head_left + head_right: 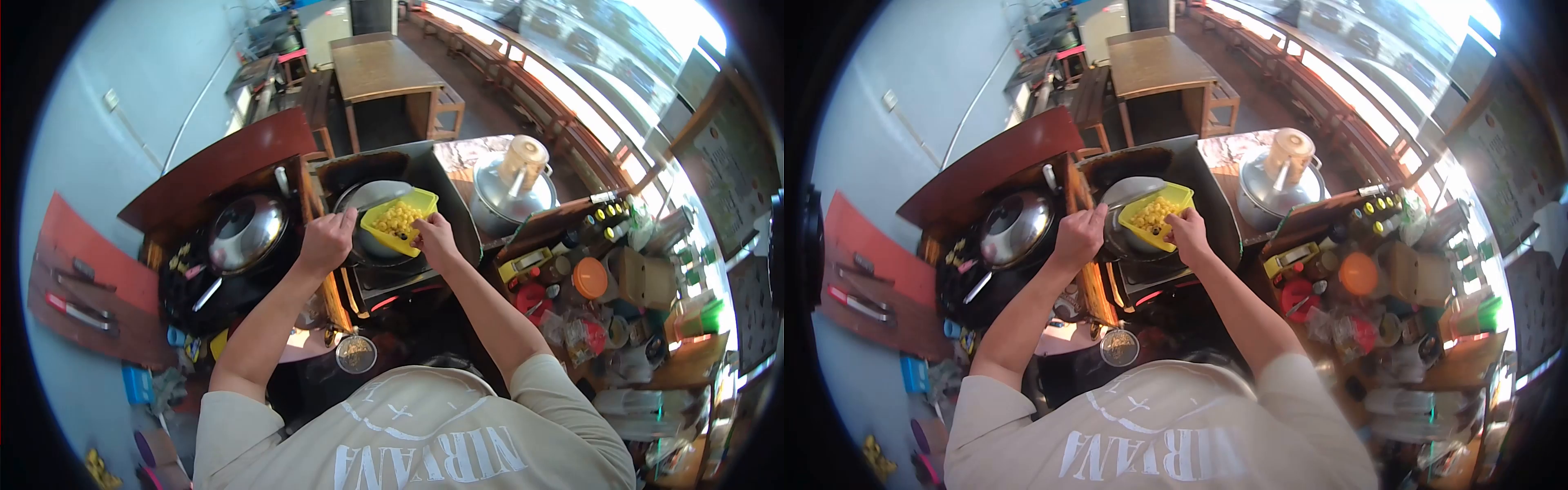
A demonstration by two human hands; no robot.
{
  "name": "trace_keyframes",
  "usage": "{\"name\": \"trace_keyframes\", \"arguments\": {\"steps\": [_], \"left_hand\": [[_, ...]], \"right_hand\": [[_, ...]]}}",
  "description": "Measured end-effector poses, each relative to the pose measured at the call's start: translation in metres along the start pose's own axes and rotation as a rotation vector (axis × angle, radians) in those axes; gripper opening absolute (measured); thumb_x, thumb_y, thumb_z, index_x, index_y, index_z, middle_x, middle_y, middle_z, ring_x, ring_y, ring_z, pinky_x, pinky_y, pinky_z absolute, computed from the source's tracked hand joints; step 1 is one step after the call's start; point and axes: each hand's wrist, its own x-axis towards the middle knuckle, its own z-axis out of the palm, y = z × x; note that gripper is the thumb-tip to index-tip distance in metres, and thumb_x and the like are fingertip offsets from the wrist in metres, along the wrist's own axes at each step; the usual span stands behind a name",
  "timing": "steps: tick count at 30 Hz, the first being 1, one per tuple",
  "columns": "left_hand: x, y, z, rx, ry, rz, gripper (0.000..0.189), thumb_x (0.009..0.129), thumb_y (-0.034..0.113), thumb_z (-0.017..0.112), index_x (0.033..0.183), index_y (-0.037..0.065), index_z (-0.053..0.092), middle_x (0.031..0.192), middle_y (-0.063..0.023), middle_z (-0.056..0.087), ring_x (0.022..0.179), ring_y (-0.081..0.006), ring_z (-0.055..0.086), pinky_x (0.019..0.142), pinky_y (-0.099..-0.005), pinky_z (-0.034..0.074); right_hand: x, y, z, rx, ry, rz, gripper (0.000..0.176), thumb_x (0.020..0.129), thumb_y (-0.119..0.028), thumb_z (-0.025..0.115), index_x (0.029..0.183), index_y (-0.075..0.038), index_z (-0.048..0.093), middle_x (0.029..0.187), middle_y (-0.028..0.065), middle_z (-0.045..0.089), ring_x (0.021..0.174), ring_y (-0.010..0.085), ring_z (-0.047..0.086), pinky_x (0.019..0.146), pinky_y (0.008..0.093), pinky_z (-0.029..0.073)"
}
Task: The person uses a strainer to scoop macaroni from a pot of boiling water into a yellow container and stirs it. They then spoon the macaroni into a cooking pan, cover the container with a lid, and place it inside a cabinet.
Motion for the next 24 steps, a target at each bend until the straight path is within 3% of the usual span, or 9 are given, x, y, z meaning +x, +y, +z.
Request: {"name": "trace_keyframes", "arguments": {"steps": [4, 7, 9, 11, 17, 19, 20, 23, 24], "left_hand": [[-0.024, -0.005, -0.027, -0.133, 0.228, -0.533, 0.01, 0.09, 0.008, 0.055, 0.093, 0.003, 0.063, 0.067, -0.0176, 0.06, 0.064, -0.0373, 0.062, 0.056, -0.0451, 0.047], [-0.069, -0.017, -0.059, -0.314, 0.368, -1.013, 0.023, 0.088, 0.011, 0.056, 0.07, -0.002, 0.062, 0.057, -0.0128, 0.06, 0.051, -0.0268, 0.06, 0.051, -0.0382, 0.044], [-0.12, -0.021, -0.079, -0.771, 0.613, -1.433, 0.027, 0.09, 0.012, 0.059, 0.067, 0.0, 0.062, 0.053, -0.0026, 0.054, 0.045, -0.0089, 0.048, 0.042, -0.0283, 0.034], [-0.171, -0.006, -0.122, -1.079, 0.96, -1.527, 0.022, 0.092, 0.012, 0.058, 0.074, 0.001, 0.063, 0.059, -0.0014, 0.052, 0.044, -0.0061, 0.04, 0.041, -0.0233, 0.029], [-0.394, 0.053, -0.228, -0.694, 1.45, -1.72, 0.012, 0.091, 0.011, 0.059, 0.082, 0.003, 0.063, 0.064, -0.0017, 0.053, 0.048, -0.0067, 0.043, 0.041, -0.0218, 0.032], [-0.48, 0.069, -0.246, -0.295, 1.394, -1.891, 0.017, 0.092, 0.011, 0.056, 0.082, 0.002, 0.066, 0.064, -0.003, 0.059, 0.049, -0.0084, 0.049, 0.041, -0.0233, 0.036], [-0.518, 0.08, -0.253, 0.013, 1.252, -1.95, 0.02, 0.092, 0.01, 0.055, 0.082, -0.002, 0.067, 0.065, -0.0034, 0.062, 0.051, -0.0098, 0.054, 0.044, -0.0269, 0.042], [-0.604, 0.111, -0.279, 0.847, 0.468, -1.88, 0.017, 0.088, 0.014, 0.057, 0.088, 0.001, 0.068, 0.077, -0.0184, 0.069, 0.071, -0.0366, 0.067, 0.068, -0.0459, 0.052], [-0.616, 0.11, -0.289, 0.855, 0.478, -1.896, 0.017, 0.088, 0.014, 0.057, 0.088, 0.001, 0.068, 0.077, -0.0184, 0.069, 0.071, -0.0366, 0.067, 0.068, -0.0459, 0.052]], "right_hand": [[-0.015, -0.005, 0.017, 0.097, -0.095, 0.035, 0.013, 0.084, -0.005, 0.062, 0.09, -0.003, 0.051, 0.076, 0.0053, 0.051, 0.058, 0.013, 0.052, 0.053, 0.0286, 0.05], [-0.026, -0.003, 0.029, 0.168, -0.163, 0.056, 0.012, 0.082, -0.004, 0.061, 0.091, -0.005, 0.052, 0.076, 0.0061, 0.05, 0.058, 0.0152, 0.051, 0.054, 0.0299, 0.048], [-0.029, 0.008, 0.032, 0.27, -0.267, 0.035, 0.012, 0.084, -0.004, 0.061, 0.092, -0.007, 0.053, 0.08, 0.0054, 0.053, 0.064, 0.0171, 0.056, 0.056, 0.0314, 0.049], [-0.029, 0.024, 0.035, 0.361, -0.331, 0.029, 0.011, 0.087, -0.005, 0.06, 0.094, -0.007, 0.053, 0.089, 0.0052, 0.057, 0.079, 0.0178, 0.06, 0.06, 0.0309, 0.051], [-0.052, 0.025, 0.037, 0.288, -0.456, 0.16, 0.007, 0.088, -0.003, 0.059, 0.094, -0.002, 0.059, 0.091, 0.0085, 0.065, 0.075, 0.0173, 0.062, 0.057, 0.0255, 0.046], [-0.06, 0.024, 0.042, 0.262, -0.458, 0.136, 0.008, 0.088, -0.003, 0.059, 0.095, -0.001, 0.059, 0.095, 0.009, 0.066, 0.076, 0.0171, 0.063, 0.056, 0.0253, 0.046], [-0.059, 0.024, 0.044, 0.162, -0.458, 0.086, 0.01, 0.088, -0.004, 0.059, 0.098, -0.001, 0.059, 0.096, 0.009, 0.066, 0.078, 0.0171, 0.063, 0.056, 0.0252, 0.046], [-0.063, 0.02, 0.056, -0.049, -0.441, -0.016, 0.016, 0.088, -0.005, 0.06, 0.104, -0.001, 0.058, 0.101, 0.009, 0.066, 0.081, 0.0171, 0.063, 0.056, 0.0248, 0.046], [-0.071, 0.015, 0.066, -0.058, -0.434, -0.017, 0.017, 0.089, -0.005, 0.06, 0.105, -0.001, 0.058, 0.102, 0.0092, 0.066, 0.082, 0.0172, 0.063, 0.056, 0.0246, 0.046]]}}
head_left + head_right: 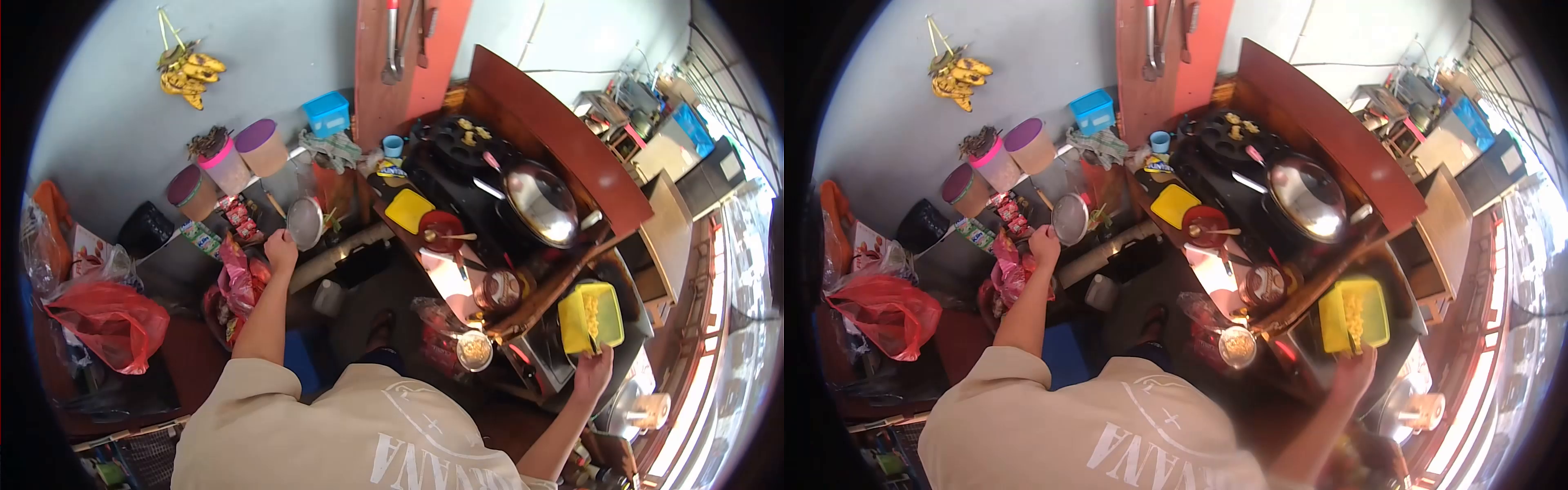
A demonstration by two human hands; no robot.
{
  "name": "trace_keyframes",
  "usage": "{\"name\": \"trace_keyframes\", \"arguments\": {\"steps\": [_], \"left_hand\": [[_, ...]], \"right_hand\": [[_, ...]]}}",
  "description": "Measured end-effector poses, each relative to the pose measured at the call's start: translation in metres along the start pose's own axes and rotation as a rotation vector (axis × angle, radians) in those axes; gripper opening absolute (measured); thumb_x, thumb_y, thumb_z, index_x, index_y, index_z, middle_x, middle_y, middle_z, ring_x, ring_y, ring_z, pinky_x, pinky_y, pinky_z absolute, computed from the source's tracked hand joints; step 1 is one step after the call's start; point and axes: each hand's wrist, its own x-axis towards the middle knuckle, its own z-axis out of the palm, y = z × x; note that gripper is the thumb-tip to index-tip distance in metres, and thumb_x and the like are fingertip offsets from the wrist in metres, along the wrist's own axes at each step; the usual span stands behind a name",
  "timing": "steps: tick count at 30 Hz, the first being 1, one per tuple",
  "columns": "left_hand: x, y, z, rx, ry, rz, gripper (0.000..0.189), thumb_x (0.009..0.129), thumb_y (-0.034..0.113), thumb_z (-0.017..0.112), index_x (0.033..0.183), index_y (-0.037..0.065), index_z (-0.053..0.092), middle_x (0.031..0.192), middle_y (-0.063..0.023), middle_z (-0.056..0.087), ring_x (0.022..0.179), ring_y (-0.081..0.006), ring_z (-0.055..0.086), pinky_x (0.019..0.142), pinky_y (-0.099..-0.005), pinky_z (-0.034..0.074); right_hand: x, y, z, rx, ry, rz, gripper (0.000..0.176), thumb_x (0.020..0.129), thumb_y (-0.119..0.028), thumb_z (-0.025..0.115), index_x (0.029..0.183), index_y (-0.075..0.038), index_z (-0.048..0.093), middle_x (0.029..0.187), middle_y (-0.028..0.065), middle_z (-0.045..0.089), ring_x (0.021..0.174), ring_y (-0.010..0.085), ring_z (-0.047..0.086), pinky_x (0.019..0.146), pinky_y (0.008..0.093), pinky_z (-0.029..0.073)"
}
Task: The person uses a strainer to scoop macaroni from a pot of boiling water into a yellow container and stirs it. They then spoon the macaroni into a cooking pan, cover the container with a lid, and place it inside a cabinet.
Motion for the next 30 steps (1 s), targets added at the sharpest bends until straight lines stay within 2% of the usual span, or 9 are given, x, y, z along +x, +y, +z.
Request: {"name": "trace_keyframes", "arguments": {"steps": [2, 6, 9, 15, 21, 23, 25, 27, 30], "left_hand": [[0.022, -0.02, -0.001, 0.187, -0.098, 0.071, 0.016, 0.087, 0.017, 0.058, 0.085, 0.005, 0.069, 0.082, -0.0213, 0.067, 0.079, -0.0438, 0.064, 0.074, -0.0511, 0.051], [0.088, -0.073, 0.039, 0.32, -0.237, -0.006, 0.017, 0.087, 0.018, 0.059, 0.084, 0.004, 0.068, 0.086, -0.0193, 0.067, 0.082, -0.0407, 0.064, 0.077, -0.0499, 0.051], [0.132, -0.093, 0.066, 0.361, -0.262, 0.103, 0.017, 0.086, 0.019, 0.059, 0.087, 0.005, 0.068, 0.091, -0.018, 0.065, 0.087, -0.0393, 0.062, 0.079, -0.0483, 0.05], [0.178, -0.14, 0.112, 0.231, -0.255, 0.069, 0.012, 0.084, 0.014, 0.06, 0.088, 0.005, 0.068, 0.092, -0.0163, 0.065, 0.089, -0.0366, 0.062, 0.078, -0.0468, 0.05], [0.191, -0.168, 0.139, 0.02, -0.113, 0.001, 0.015, 0.084, 0.011, 0.062, 0.096, 0.007, 0.071, 0.087, -0.0159, 0.069, 0.081, -0.0348, 0.066, 0.074, -0.0409, 0.053], [0.188, -0.213, 0.168, -0.046, -0.037, -0.083, 0.015, 0.086, 0.015, 0.063, 0.094, 0.006, 0.072, 0.085, -0.0142, 0.071, 0.078, -0.0312, 0.068, 0.073, -0.0384, 0.053], [0.195, -0.19, 0.157, 0.09, -0.187, -0.32, 0.017, 0.087, 0.02, 0.065, 0.093, 0.006, 0.073, 0.083, -0.0124, 0.072, 0.077, -0.0245, 0.07, 0.07, -0.0359, 0.054], [0.188, -0.244, 0.185, -0.089, -0.177, -0.535, 0.02, 0.088, 0.021, 0.066, 0.097, 0.004, 0.073, 0.082, -0.0114, 0.072, 0.074, -0.0206, 0.07, 0.066, -0.0339, 0.054], [0.195, -0.214, 0.172, -0.376, -0.086, -0.767, 0.019, 0.088, 0.018, 0.066, 0.099, 0.005, 0.074, 0.081, -0.0118, 0.072, 0.072, -0.0207, 0.069, 0.064, -0.0328, 0.054]], "right_hand": [[0.002, -0.002, 0.019, -0.149, -0.002, -0.109, 0.018, 0.089, -0.006, 0.06, 0.106, -0.001, 0.057, 0.101, 0.0094, 0.066, 0.081, 0.0172, 0.063, 0.055, 0.024, 0.047], [-0.011, -0.011, 0.083, -0.557, 0.079, -0.355, 0.021, 0.091, -0.009, 0.059, 0.109, 0.001, 0.056, 0.099, 0.011, 0.066, 0.078, 0.0178, 0.065, 0.056, 0.0233, 0.051], [-0.026, -0.021, 0.181, -0.326, 0.325, -0.156, 0.022, 0.091, -0.008, 0.058, 0.109, 0.004, 0.055, 0.098, 0.0131, 0.066, 0.074, 0.0186, 0.065, 0.057, 0.0241, 0.056], [0.008, -0.004, 0.211, 0.18, 0.117, 0.023, 0.022, 0.092, -0.007, 0.055, 0.111, 0.005, 0.053, 0.099, 0.0146, 0.066, 0.071, 0.0171, 0.064, 0.053, 0.0225, 0.053], [0.015, 0.016, 0.265, -0.161, 0.237, -0.135, 0.022, 0.092, -0.007, 0.055, 0.112, 0.003, 0.053, 0.099, 0.0131, 0.065, 0.069, 0.0158, 0.062, 0.05, 0.0218, 0.051], [0.014, 0.023, 0.268, -0.463, 0.25, -0.292, 0.023, 0.092, -0.007, 0.055, 0.113, 0.003, 0.053, 0.1, 0.0126, 0.065, 0.069, 0.0154, 0.061, 0.049, 0.0215, 0.05], [0.012, 0.026, 0.269, -0.713, 0.255, -0.413, 0.023, 0.092, -0.007, 0.055, 0.113, 0.002, 0.053, 0.1, 0.0121, 0.065, 0.068, 0.015, 0.06, 0.048, 0.0213, 0.049], [0.01, 0.025, 0.285, -0.518, 0.318, -0.278, 0.023, 0.092, -0.006, 0.056, 0.113, 0.002, 0.053, 0.1, 0.0115, 0.065, 0.068, 0.0145, 0.06, 0.048, 0.0209, 0.048], [0.001, 0.02, 0.318, -0.153, 0.38, -0.125, 0.024, 0.091, -0.005, 0.055, 0.114, 0.002, 0.053, 0.101, 0.0104, 0.065, 0.067, 0.0128, 0.059, 0.048, 0.0196, 0.047]]}}
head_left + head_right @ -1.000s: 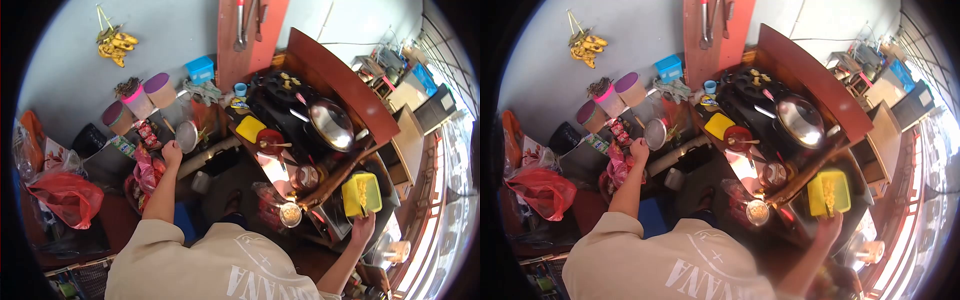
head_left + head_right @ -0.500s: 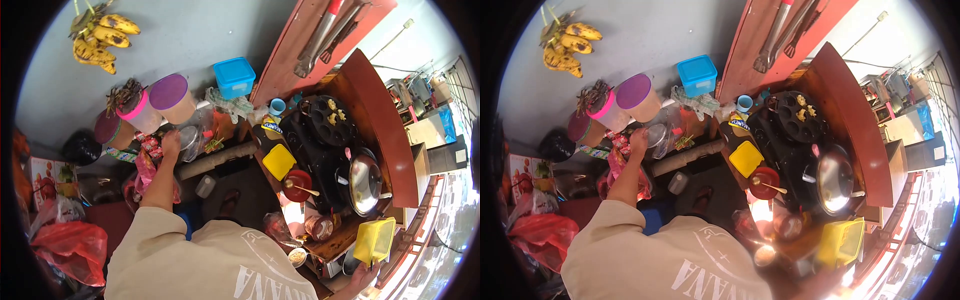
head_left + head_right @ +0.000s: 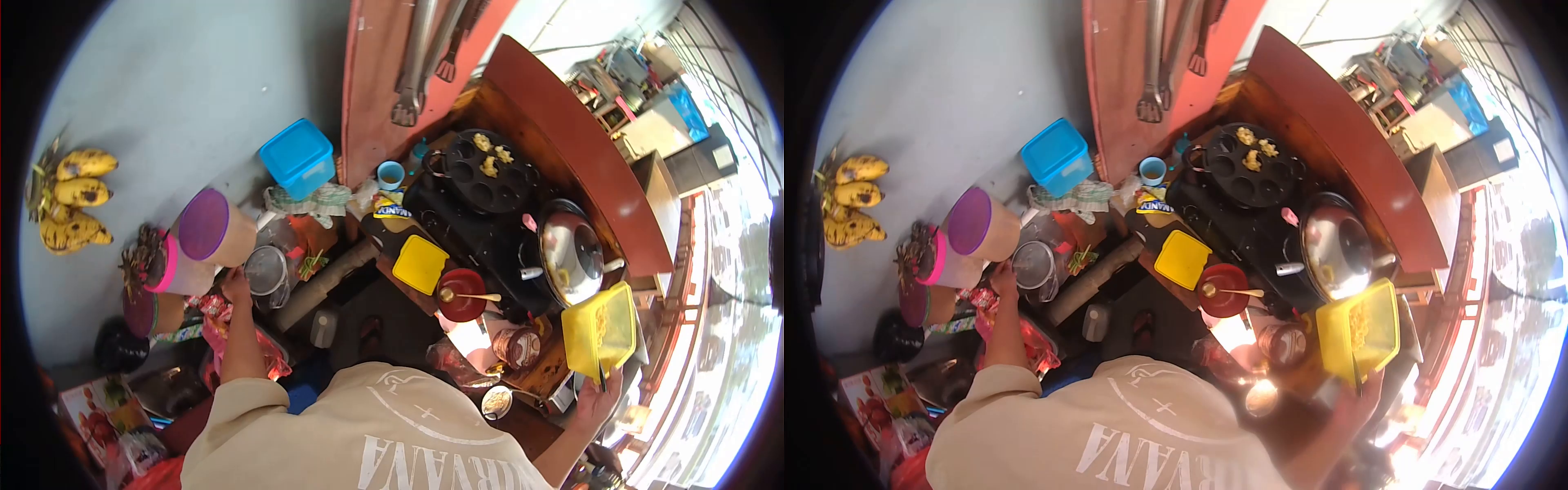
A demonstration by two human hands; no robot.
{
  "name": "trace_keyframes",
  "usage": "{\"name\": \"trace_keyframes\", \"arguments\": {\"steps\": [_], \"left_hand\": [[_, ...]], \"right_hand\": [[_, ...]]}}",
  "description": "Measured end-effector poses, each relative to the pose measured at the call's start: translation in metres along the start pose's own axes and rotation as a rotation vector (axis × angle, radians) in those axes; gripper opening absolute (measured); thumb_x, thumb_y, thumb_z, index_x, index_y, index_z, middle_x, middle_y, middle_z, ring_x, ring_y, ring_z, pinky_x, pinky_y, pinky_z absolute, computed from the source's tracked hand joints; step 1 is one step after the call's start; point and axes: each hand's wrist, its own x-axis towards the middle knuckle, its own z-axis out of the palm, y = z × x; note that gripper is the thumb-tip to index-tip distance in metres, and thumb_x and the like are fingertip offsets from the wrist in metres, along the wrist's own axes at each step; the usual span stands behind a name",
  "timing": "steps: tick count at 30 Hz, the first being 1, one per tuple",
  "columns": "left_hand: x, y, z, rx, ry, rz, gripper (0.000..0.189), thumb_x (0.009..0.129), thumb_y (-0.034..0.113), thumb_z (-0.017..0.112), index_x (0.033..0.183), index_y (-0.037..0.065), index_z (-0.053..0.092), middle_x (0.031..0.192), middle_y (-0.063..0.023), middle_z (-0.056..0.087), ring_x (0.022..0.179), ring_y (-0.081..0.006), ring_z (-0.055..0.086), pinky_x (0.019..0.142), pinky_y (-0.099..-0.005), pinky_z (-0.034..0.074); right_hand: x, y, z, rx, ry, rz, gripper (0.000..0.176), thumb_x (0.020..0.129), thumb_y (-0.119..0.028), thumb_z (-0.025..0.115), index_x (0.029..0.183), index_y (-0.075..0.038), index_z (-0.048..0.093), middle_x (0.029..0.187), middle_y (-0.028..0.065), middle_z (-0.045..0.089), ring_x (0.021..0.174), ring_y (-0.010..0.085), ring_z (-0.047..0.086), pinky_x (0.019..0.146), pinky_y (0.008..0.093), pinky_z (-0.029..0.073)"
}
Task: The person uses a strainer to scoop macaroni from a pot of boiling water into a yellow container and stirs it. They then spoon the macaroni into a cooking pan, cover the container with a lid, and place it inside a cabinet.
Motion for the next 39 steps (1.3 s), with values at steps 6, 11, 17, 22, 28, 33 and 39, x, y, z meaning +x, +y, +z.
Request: {"name": "trace_keyframes", "arguments": {"steps": [6, 11, 17, 22, 28, 33, 39], "left_hand": [[-0.011, -0.011, -0.006, 0.453, 0.015, 0.376, 0.02, 0.088, 0.015, 0.064, 0.105, 0.008, 0.072, 0.087, -0.0127, 0.072, 0.076, -0.0254, 0.069, 0.066, -0.0362, 0.055], [-0.035, -0.002, -0.013, 0.579, 0.065, 0.493, 0.019, 0.088, 0.017, 0.063, 0.102, 0.008, 0.072, 0.095, -0.0182, 0.07, 0.084, -0.0341, 0.069, 0.073, -0.0393, 0.055], [-0.059, 0.034, -0.016, 0.435, 0.173, 0.504, 0.021, 0.087, 0.019, 0.066, 0.101, 0.006, 0.073, 0.091, -0.0182, 0.071, 0.082, -0.0325, 0.07, 0.073, -0.039, 0.054], [-0.044, 0.037, -0.019, 0.452, 0.176, 0.39, 0.02, 0.085, 0.019, 0.068, 0.1, 0.006, 0.073, 0.09, -0.0153, 0.072, 0.08, -0.0272, 0.071, 0.072, -0.0364, 0.054], [0.002, 0.012, -0.02, 0.109, 0.045, 0.029, 0.025, 0.087, 0.027, 0.071, 0.103, 0.008, 0.073, 0.085, -0.0043, 0.072, 0.066, -0.0168, 0.065, 0.057, -0.0305, 0.051], [0.033, -0.016, -0.018, -0.114, -0.18, -0.019, 0.029, 0.087, 0.03, 0.071, 0.106, 0.008, 0.07, 0.082, -0.0036, 0.07, 0.062, -0.0182, 0.063, 0.053, -0.0304, 0.049], [-0.019, 0.026, -0.013, 0.556, -0.057, 0.579, 0.029, 0.087, 0.02, 0.064, 0.109, 0.002, 0.066, 0.09, -0.0171, 0.071, 0.086, -0.0331, 0.068, 0.08, -0.041, 0.052]], "right_hand": [[-0.019, -0.012, -0.001, 0.14, -0.157, 0.153, 0.027, 0.091, -0.006, 0.055, 0.117, -0.001, 0.053, 0.101, 0.0089, 0.065, 0.066, 0.0102, 0.058, 0.049, 0.019, 0.045], [-0.007, 0.008, -0.018, 0.09, -0.071, 0.197, 0.026, 0.092, -0.008, 0.056, 0.116, 0.0, 0.055, 0.101, 0.0093, 0.065, 0.072, 0.0121, 0.062, 0.056, 0.0192, 0.049], [0.011, 0.041, -0.045, -0.505, -0.366, -0.56, 0.026, 0.091, -0.006, 0.056, 0.116, 0.001, 0.054, 0.102, 0.0102, 0.066, 0.069, 0.0111, 0.06, 0.052, 0.0186, 0.047], [-0.007, 0.024, -0.026, -0.005, -0.062, 0.131, 0.027, 0.091, -0.005, 0.056, 0.118, 0.001, 0.054, 0.102, 0.0106, 0.065, 0.068, 0.0106, 0.059, 0.049, 0.0183, 0.044], [-0.015, 0.024, -0.009, -0.02, -0.046, 0.142, 0.03, 0.092, -0.005, 0.056, 0.122, 0.0, 0.053, 0.106, 0.0106, 0.065, 0.068, 0.011, 0.06, 0.05, 0.0188, 0.045], [-0.01, 0.027, -0.016, 0.246, -0.252, 0.302, 0.033, 0.092, -0.007, 0.056, 0.125, 0.0, 0.052, 0.114, 0.0112, 0.064, 0.067, 0.0113, 0.059, 0.051, 0.0197, 0.045], [-0.006, 0.038, -0.028, 0.152, -0.083, 0.204, 0.032, 0.09, -0.004, 0.054, 0.122, -0.001, 0.05, 0.105, 0.0096, 0.064, 0.061, 0.0097, 0.055, 0.048, 0.0196, 0.044]]}}
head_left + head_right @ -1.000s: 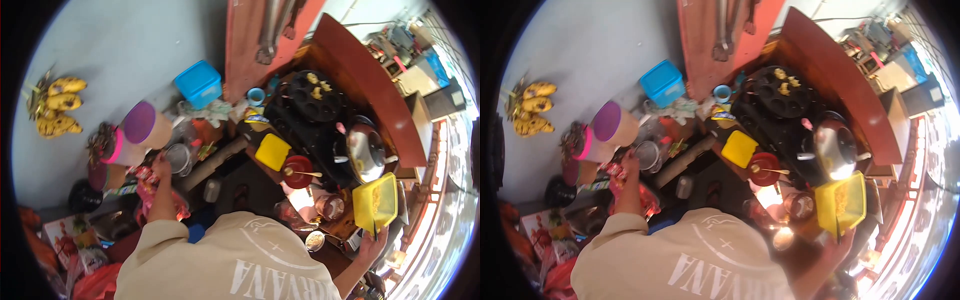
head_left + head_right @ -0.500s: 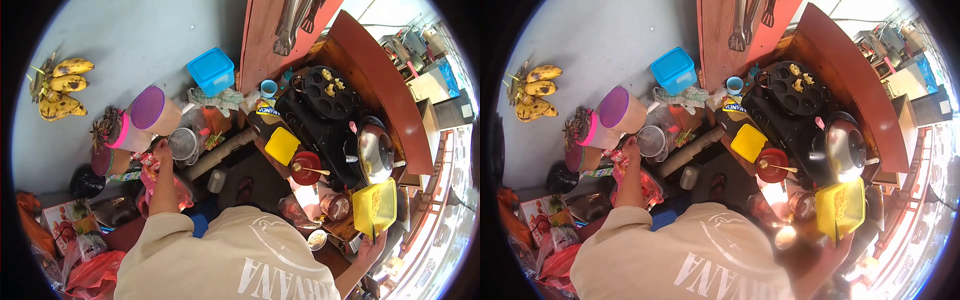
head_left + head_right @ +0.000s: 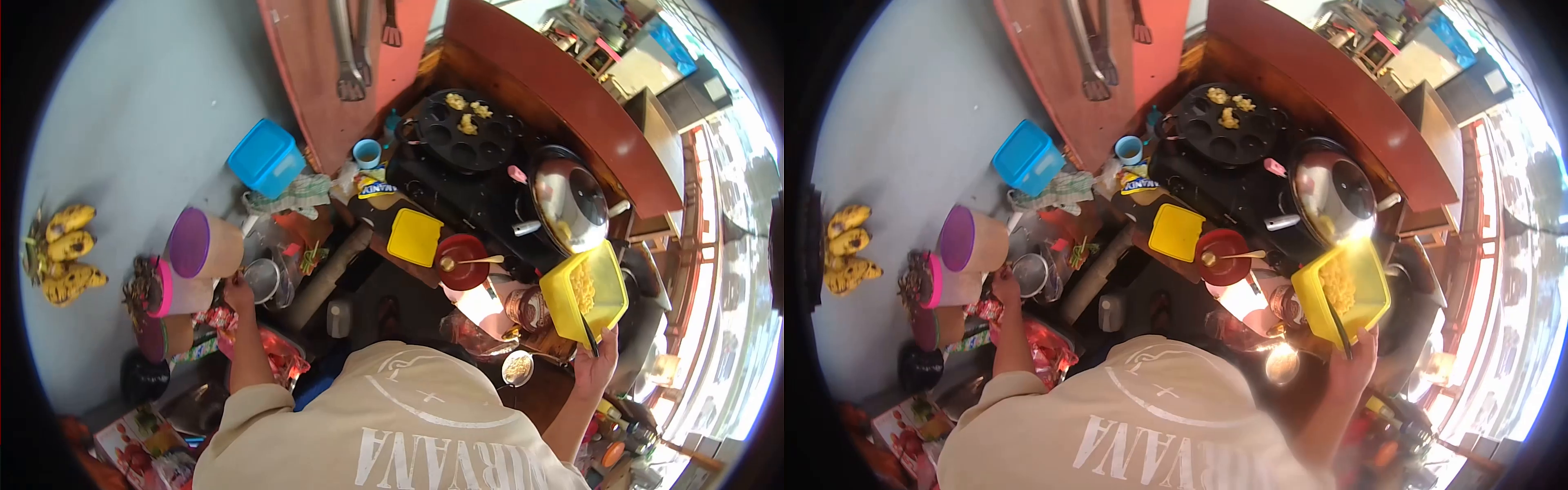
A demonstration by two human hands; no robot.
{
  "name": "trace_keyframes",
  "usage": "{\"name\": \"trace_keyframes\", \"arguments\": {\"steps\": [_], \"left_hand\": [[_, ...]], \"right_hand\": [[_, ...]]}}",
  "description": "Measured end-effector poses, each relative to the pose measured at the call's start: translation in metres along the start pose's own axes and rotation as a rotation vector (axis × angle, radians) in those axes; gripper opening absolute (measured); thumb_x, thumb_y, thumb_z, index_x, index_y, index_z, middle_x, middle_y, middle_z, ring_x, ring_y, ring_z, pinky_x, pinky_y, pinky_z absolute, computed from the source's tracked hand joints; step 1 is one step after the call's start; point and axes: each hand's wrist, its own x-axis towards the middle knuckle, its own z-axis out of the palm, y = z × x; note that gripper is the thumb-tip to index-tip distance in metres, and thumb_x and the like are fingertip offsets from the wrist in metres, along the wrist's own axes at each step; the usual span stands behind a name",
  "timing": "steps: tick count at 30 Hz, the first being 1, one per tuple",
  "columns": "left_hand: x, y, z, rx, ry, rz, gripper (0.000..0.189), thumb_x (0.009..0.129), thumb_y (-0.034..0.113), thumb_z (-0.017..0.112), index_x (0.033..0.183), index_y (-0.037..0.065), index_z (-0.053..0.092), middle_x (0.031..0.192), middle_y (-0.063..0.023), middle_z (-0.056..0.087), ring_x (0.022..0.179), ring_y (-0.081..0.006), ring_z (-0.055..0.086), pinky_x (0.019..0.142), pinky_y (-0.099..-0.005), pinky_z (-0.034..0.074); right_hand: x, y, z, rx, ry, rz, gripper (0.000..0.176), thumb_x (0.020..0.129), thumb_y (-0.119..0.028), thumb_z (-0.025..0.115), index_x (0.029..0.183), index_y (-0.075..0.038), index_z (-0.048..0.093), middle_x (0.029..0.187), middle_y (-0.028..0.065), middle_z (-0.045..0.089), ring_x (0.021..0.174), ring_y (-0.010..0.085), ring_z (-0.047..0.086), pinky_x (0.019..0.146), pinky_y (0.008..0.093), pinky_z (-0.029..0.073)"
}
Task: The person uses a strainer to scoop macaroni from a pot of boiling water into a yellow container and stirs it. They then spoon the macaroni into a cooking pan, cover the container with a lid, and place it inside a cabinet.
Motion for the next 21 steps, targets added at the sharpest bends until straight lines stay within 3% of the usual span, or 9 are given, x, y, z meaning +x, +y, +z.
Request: {"name": "trace_keyframes", "arguments": {"steps": [1, 3, 4, 7, 10, 12, 15, 21], "left_hand": [[-0.011, 0.02, -0.011, -0.006, -0.012, 0.019, 0.029, 0.087, 0.02, 0.064, 0.109, 0.002, 0.066, 0.09, -0.0171, 0.071, 0.086, -0.0331, 0.068, 0.08, -0.041, 0.052], [-0.034, 0.05, -0.026, 0.157, 0.146, 0.17, 0.026, 0.089, 0.022, 0.061, 0.104, 0.001, 0.067, 0.089, -0.0167, 0.07, 0.085, -0.0337, 0.067, 0.078, -0.043, 0.052], [-0.045, 0.071, -0.029, 0.146, 0.138, 0.19, 0.026, 0.089, 0.022, 0.061, 0.104, 0.001, 0.067, 0.089, -0.0167, 0.07, 0.085, -0.0337, 0.067, 0.078, -0.043, 0.052], [-0.077, 0.138, -0.013, 0.042, -0.276, 0.457, 0.025, 0.09, 0.025, 0.058, 0.1, 0.005, 0.067, 0.087, -0.0176, 0.069, 0.081, -0.037, 0.066, 0.073, -0.0459, 0.052], [-0.096, 0.254, 0.027, 0.11, -0.605, 0.682, 0.024, 0.09, 0.029, 0.059, 0.095, 0.007, 0.065, 0.085, -0.0176, 0.068, 0.077, -0.0368, 0.066, 0.069, -0.0476, 0.052], [-0.107, 0.313, 0.077, -0.014, -0.603, 0.811, 0.025, 0.09, 0.031, 0.059, 0.091, 0.007, 0.064, 0.083, -0.0173, 0.068, 0.075, -0.038, 0.066, 0.067, -0.0481, 0.053], [-0.117, 0.381, 0.133, 0.143, -0.604, 0.867, 0.029, 0.092, 0.034, 0.057, 0.091, 0.006, 0.064, 0.082, -0.0178, 0.068, 0.076, -0.0388, 0.067, 0.067, -0.0482, 0.053], [-0.124, 0.414, 0.213, 0.252, -0.721, 0.751, 0.046, 0.099, 0.04, 0.043, 0.092, 0.001, 0.066, 0.091, -0.0227, 0.069, 0.089, -0.0394, 0.067, 0.076, -0.0506, 0.052]], "right_hand": [[-0.002, -0.003, 0.0, 0.0, -0.106, 0.051, 0.038, 0.088, -0.008, 0.053, 0.125, -0.002, 0.049, 0.114, 0.0109, 0.059, 0.088, 0.0167, 0.055, 0.072, 0.0281, 0.046], [-0.006, -0.005, 0.004, 0.071, -0.21, 0.104, 0.041, 0.084, -0.01, 0.054, 0.124, -0.003, 0.05, 0.119, 0.0119, 0.058, 0.108, 0.0232, 0.059, 0.087, 0.0352, 0.052], [-0.005, -0.005, 0.0, 0.082, -0.191, 0.091, 0.041, 0.084, -0.01, 0.054, 0.124, -0.003, 0.05, 0.119, 0.0119, 0.058, 0.108, 0.0232, 0.059, 0.087, 0.0352, 0.052], [-0.004, 0.001, -0.018, 0.164, -0.284, 0.073, 0.042, 0.084, -0.007, 0.052, 0.125, 0.0, 0.049, 0.112, 0.0124, 0.061, 0.095, 0.021, 0.064, 0.069, 0.0281, 0.056], [-0.013, -0.001, -0.013, 0.159, -0.231, 0.039, 0.041, 0.084, -0.006, 0.052, 0.125, 0.001, 0.05, 0.112, 0.0127, 0.061, 0.096, 0.0214, 0.064, 0.073, 0.0292, 0.056], [-0.02, -0.001, -0.017, 0.166, -0.164, 0.008, 0.041, 0.085, -0.005, 0.052, 0.124, 0.002, 0.049, 0.112, 0.0132, 0.061, 0.097, 0.0217, 0.064, 0.076, 0.0304, 0.056], [-0.029, -0.002, -0.032, 0.223, -0.165, -0.002, 0.04, 0.084, -0.004, 0.052, 0.123, 0.002, 0.05, 0.113, 0.0138, 0.061, 0.1, 0.0229, 0.063, 0.08, 0.0322, 0.056], [-0.069, -0.01, -0.045, 0.205, -0.037, -0.042, 0.04, 0.081, -0.002, 0.057, 0.12, 0.001, 0.051, 0.116, 0.0152, 0.061, 0.105, 0.0258, 0.062, 0.095, 0.0387, 0.051]]}}
